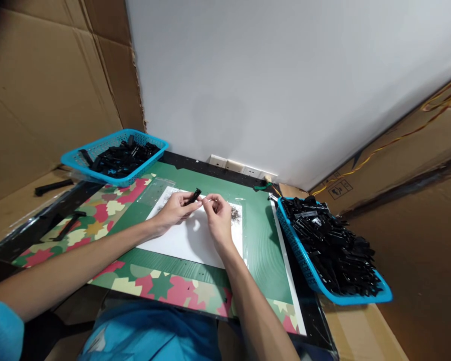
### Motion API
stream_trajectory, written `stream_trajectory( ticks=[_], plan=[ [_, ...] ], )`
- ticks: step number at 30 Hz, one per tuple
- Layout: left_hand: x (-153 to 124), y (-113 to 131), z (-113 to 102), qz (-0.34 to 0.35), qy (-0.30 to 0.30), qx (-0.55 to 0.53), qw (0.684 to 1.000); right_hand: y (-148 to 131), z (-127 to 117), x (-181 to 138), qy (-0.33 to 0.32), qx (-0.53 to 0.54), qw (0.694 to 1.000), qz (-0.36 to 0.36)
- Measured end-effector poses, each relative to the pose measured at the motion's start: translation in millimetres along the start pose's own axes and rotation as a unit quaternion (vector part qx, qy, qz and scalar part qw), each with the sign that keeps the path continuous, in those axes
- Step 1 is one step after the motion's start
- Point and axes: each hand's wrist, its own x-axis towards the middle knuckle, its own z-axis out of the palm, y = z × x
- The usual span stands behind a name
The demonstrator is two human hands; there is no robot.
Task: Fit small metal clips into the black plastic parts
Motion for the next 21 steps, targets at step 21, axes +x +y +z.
stream_trajectory(
  ticks=[21],
  plan=[
    [4.6,-1.3,-8.4,0.065,-0.033,0.15,0.986,-5.1,-35.9,9.6,-0.089,-0.147,0.985,-0.021]
  ],
)
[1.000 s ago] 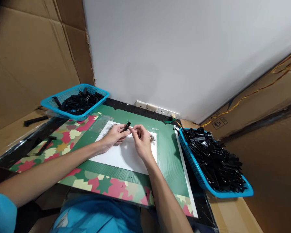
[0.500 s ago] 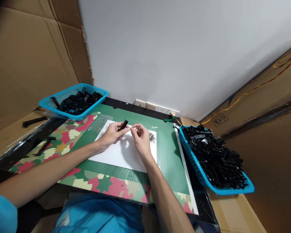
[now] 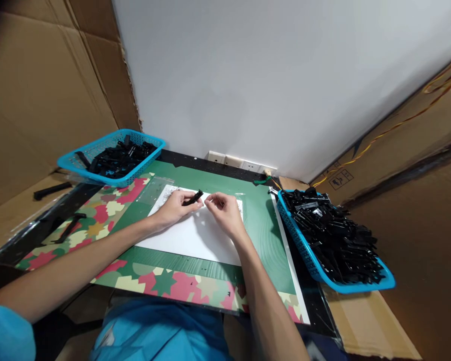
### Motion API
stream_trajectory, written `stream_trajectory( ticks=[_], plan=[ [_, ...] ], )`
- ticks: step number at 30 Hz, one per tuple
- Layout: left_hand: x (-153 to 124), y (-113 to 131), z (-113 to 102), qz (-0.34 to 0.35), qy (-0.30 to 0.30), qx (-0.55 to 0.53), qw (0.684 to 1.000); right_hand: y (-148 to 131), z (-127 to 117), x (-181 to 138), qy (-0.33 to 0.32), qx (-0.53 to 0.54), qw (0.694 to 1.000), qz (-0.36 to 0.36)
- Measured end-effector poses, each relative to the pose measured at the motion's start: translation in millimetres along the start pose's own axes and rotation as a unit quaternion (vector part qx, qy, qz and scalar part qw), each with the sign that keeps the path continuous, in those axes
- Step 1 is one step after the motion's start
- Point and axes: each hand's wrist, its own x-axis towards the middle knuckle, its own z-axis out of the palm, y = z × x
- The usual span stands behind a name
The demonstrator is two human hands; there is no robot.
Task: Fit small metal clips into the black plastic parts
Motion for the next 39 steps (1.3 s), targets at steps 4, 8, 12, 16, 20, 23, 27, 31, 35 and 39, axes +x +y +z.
stream_trajectory(
  ticks=[4,8,12,16,20,23,27,31,35,39],
  plan=[
    [-2.2,2.4,-0.8,-0.072,-0.025,-0.055,0.996,-3.2,-8.5,-0.3,-0.035,-0.003,0.999,0.024],
    [-8.0,9.6,-1.0,-0.171,-0.084,-0.176,0.966,-1.4,-13.2,-0.3,0.024,-0.009,0.999,0.034],
    [-12.6,9.9,1.4,-0.181,-0.136,-0.194,0.955,4.5,-17.0,0.8,0.058,-0.038,0.996,0.054],
    [-14.7,3.5,2.5,-0.125,-0.15,-0.052,0.979,10.5,-21.6,2.9,0.032,-0.078,0.993,0.082],
    [-19.3,10.6,1.4,-0.078,-0.205,0.061,0.974,10.9,-23.9,2.4,-0.005,-0.108,0.99,0.091],
    [-22.7,19.3,1.9,-0.059,-0.224,0.113,0.966,8.0,-24.3,1.1,-0.031,-0.125,0.987,0.092],
    [-23.7,21.2,4.7,-0.033,-0.209,0.147,0.966,5.6,-24.1,-0.4,-0.048,-0.125,0.987,0.086],
    [-23.3,17.3,6.6,-0.018,-0.2,0.155,0.967,7.4,-22.0,-1.4,-0.042,-0.139,0.985,0.089],
    [-23.3,16.6,6.5,-0.015,-0.207,0.168,0.964,8.6,-18.8,-1.7,-0.048,-0.176,0.979,0.085],
    [-23.0,18.1,5.7,-0.012,-0.211,0.183,0.96,4.2,-16.7,-2.8,-0.045,-0.195,0.978,0.064]
  ],
)
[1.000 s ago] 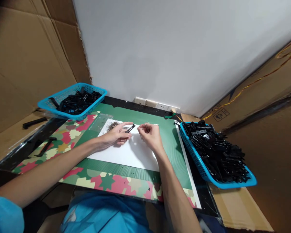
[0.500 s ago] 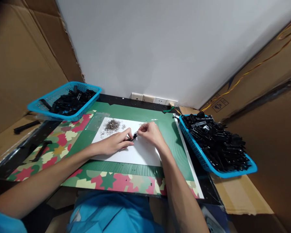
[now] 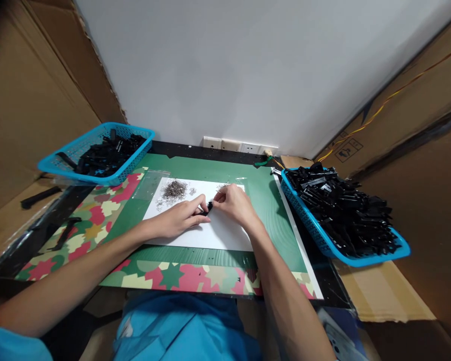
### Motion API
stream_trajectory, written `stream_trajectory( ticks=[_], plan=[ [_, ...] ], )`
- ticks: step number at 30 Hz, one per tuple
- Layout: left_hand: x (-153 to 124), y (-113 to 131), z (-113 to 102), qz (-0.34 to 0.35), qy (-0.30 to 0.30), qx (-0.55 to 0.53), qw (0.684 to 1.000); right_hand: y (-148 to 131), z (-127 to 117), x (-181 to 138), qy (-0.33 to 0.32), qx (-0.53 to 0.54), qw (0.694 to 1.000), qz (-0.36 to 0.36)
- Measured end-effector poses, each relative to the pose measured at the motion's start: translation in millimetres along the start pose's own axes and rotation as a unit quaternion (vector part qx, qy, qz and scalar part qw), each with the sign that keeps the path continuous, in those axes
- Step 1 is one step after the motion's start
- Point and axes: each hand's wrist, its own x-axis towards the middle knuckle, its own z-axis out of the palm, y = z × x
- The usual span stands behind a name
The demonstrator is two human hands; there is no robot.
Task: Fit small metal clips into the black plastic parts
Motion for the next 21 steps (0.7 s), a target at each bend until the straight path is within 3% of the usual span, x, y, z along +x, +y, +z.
stream_trajectory(
  ticks=[12,21],
  plan=[
    [1.0,-6.7,3.3,-0.022,0.023,-0.064,0.997,-3.5,6.9,-0.1,0.04,-0.051,0.997,-0.032],
    [0.3,-4.4,3.4,-0.011,0.023,-0.03,0.999,-0.4,6.0,2.1,0.011,-0.001,0.999,-0.044]
  ],
)
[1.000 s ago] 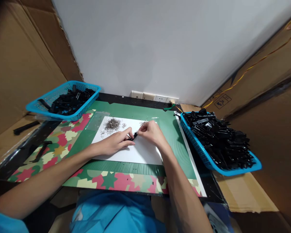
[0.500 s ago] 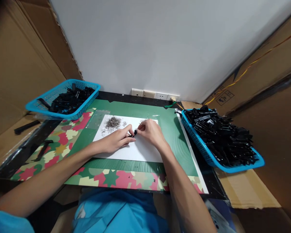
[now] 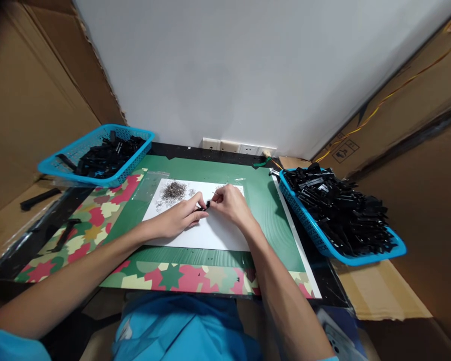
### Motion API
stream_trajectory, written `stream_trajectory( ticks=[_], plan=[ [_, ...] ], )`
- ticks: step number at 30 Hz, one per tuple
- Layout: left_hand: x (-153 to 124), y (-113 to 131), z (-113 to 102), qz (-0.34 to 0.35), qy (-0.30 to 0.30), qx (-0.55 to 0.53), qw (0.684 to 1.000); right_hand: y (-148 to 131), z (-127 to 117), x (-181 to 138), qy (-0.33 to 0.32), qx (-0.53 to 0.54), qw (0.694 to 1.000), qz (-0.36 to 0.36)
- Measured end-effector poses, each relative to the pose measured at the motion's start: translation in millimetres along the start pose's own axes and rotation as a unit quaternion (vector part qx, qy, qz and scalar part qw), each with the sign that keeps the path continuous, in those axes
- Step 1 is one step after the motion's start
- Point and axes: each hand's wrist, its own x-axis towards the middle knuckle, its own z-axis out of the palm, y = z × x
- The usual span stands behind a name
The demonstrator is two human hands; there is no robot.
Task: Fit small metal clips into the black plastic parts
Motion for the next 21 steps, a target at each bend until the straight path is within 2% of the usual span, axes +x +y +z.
stream_trajectory(
  ticks=[6,8,11,13,17,21],
  plan=[
    [1.2,3.3,-3.6,-0.007,-0.011,0.025,1.0,3.5,-18.9,-3.0,-0.035,0.0,0.999,0.003],
    [0.6,6.0,-4.9,-0.016,-0.019,0.03,0.999,4.5,-26.3,-3.7,-0.022,-0.008,1.0,-0.002],
    [-0.7,9.7,-6.3,-0.027,-0.03,0.04,0.998,5.3,-30.7,-3.0,0.032,0.003,0.999,-0.03],
    [-1.1,11.0,-6.4,-0.028,-0.032,0.052,0.998,5.3,-28.2,-1.9,0.053,0.018,0.997,-0.056],
    [-0.4,10.0,-4.3,-0.028,-0.026,0.067,0.997,4.7,-16.4,0.2,0.05,0.052,0.995,-0.073],
    [-0.1,8.6,-2.1,-0.028,-0.028,0.068,0.997,5.9,-0.8,3.7,0.07,0.191,0.978,-0.042]
  ],
)
